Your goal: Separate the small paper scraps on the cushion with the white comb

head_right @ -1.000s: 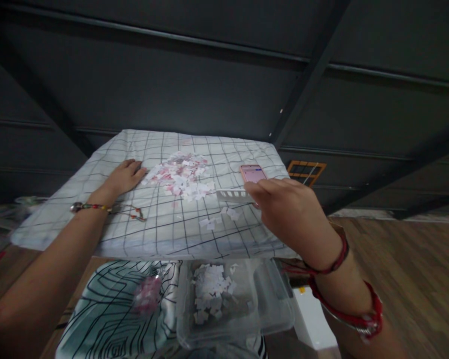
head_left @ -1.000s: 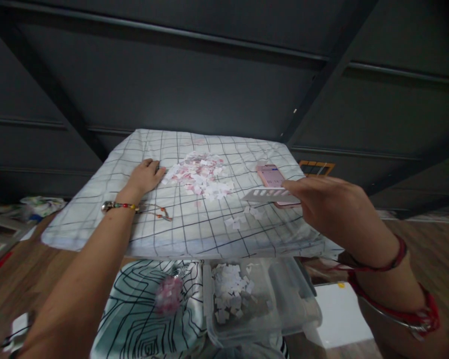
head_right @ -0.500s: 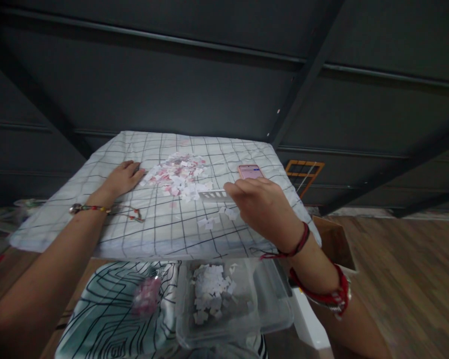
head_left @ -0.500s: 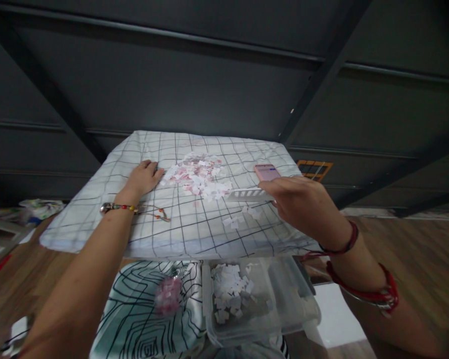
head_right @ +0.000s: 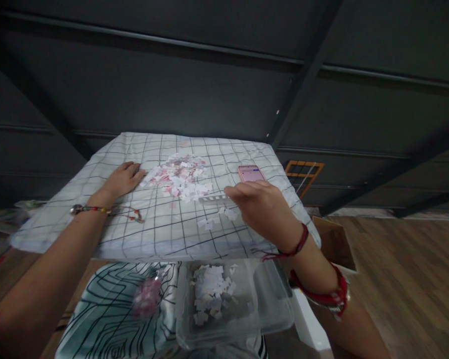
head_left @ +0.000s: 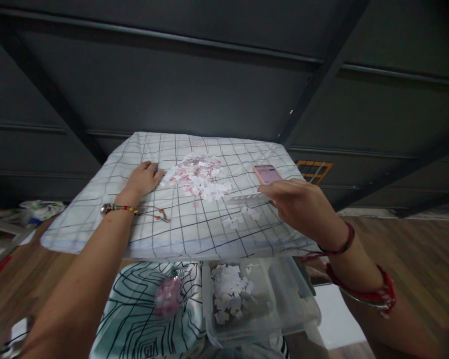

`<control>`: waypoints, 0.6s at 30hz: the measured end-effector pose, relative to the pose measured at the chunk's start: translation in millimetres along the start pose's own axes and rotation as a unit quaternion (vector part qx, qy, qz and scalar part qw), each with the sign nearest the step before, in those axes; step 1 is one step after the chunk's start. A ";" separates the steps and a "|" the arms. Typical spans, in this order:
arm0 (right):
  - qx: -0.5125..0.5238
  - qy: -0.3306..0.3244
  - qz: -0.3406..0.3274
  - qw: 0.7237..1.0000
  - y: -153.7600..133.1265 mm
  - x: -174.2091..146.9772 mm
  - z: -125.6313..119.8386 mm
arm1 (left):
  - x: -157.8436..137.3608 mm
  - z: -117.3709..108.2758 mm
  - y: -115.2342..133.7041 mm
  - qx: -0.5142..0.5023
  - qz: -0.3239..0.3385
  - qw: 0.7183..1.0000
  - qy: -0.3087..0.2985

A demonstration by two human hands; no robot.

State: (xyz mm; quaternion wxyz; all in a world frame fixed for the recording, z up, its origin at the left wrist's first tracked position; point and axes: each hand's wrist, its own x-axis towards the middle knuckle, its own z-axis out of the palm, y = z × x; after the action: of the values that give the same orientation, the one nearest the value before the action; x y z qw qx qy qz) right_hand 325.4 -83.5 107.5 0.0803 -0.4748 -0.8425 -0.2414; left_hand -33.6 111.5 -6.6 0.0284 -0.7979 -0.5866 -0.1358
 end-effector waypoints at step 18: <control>-0.032 0.047 0.032 0.998 -6.3 -35.7 -4.0 | -0.6 -2.6 2.9 0.021 -0.010 1.000 -0.007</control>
State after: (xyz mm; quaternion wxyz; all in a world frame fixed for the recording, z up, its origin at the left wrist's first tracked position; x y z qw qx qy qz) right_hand 338.9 -115.3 95.9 0.1117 -0.4922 -0.8139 -0.2878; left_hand -31.5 109.5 -3.9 0.0395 -0.7920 -0.5976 -0.1186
